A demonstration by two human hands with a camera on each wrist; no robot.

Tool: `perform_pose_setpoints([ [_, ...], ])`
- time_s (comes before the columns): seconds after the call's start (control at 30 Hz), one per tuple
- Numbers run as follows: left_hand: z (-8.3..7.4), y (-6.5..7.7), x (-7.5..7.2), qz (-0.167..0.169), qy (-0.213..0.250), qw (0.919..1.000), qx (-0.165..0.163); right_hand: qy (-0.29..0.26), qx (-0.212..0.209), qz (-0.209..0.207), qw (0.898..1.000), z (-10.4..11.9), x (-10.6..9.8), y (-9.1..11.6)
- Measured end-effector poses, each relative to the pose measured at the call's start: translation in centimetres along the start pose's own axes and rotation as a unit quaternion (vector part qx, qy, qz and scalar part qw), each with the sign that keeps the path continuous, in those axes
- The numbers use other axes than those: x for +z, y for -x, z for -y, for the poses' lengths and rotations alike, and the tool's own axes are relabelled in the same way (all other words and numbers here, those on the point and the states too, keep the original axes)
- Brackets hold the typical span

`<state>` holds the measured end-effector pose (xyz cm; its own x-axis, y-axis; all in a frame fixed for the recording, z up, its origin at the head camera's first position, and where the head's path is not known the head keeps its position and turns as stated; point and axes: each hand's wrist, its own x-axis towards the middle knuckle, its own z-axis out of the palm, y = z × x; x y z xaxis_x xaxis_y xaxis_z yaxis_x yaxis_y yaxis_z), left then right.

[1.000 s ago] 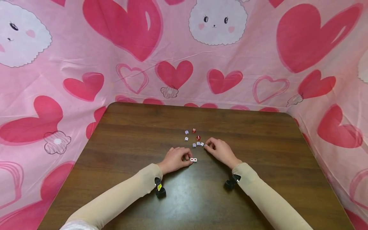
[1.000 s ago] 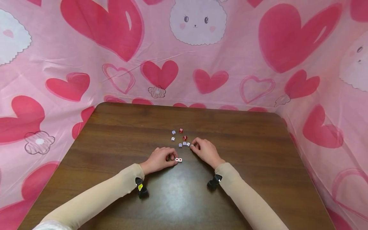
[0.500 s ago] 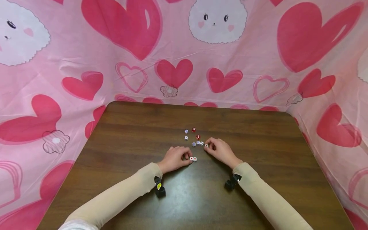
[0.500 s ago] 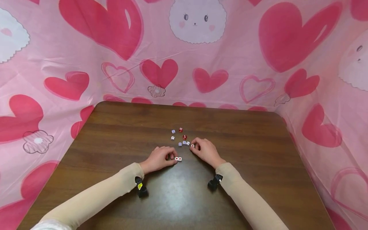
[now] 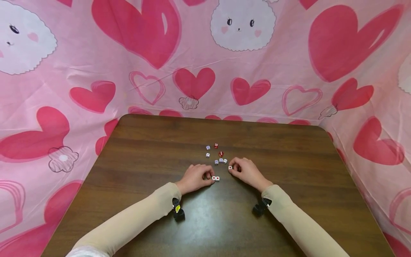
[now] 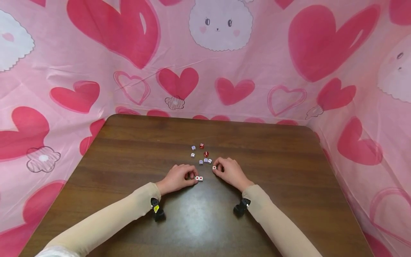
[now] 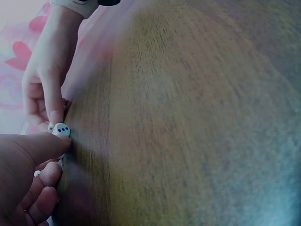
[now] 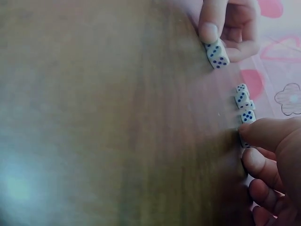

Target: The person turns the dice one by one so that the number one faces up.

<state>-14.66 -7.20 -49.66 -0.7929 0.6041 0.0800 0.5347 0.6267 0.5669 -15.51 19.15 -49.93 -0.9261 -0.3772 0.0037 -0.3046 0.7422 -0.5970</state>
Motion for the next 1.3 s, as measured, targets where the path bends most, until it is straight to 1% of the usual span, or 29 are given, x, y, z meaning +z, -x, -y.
perform_pose_setpoints([
  [0.2, 0.0, 0.1, 0.1, -0.002, 0.006, 1.0000, 0.001, 0.011, -0.011, 0.008, 1.000, 0.7, 0.3, 0.7],
  [0.4, 0.1, 0.1, 0.2, -0.003, 0.009, 1.0000, 0.001, 0.023, -0.039, 0.013, 0.999, 1.3, 1.0, 1.4],
  [0.6, 0.2, 0.0, 0.2, -0.001, 0.009, 0.9999, -0.005, 0.031, -0.064, 0.007, 0.997, 1.8, 1.6, 1.7],
  [0.87, 0.1, -0.1, 0.2, -0.002, 0.011, 0.9999, -0.006, 0.036, -0.069, 0.016, 0.997, 2.6, 2.0, 1.9],
  [1.3, 0.1, -0.1, 0.5, -0.008, 0.004, 0.9999, -0.004, 0.047, -0.084, 0.000, 0.995, 2.6, 2.6, 1.8],
])
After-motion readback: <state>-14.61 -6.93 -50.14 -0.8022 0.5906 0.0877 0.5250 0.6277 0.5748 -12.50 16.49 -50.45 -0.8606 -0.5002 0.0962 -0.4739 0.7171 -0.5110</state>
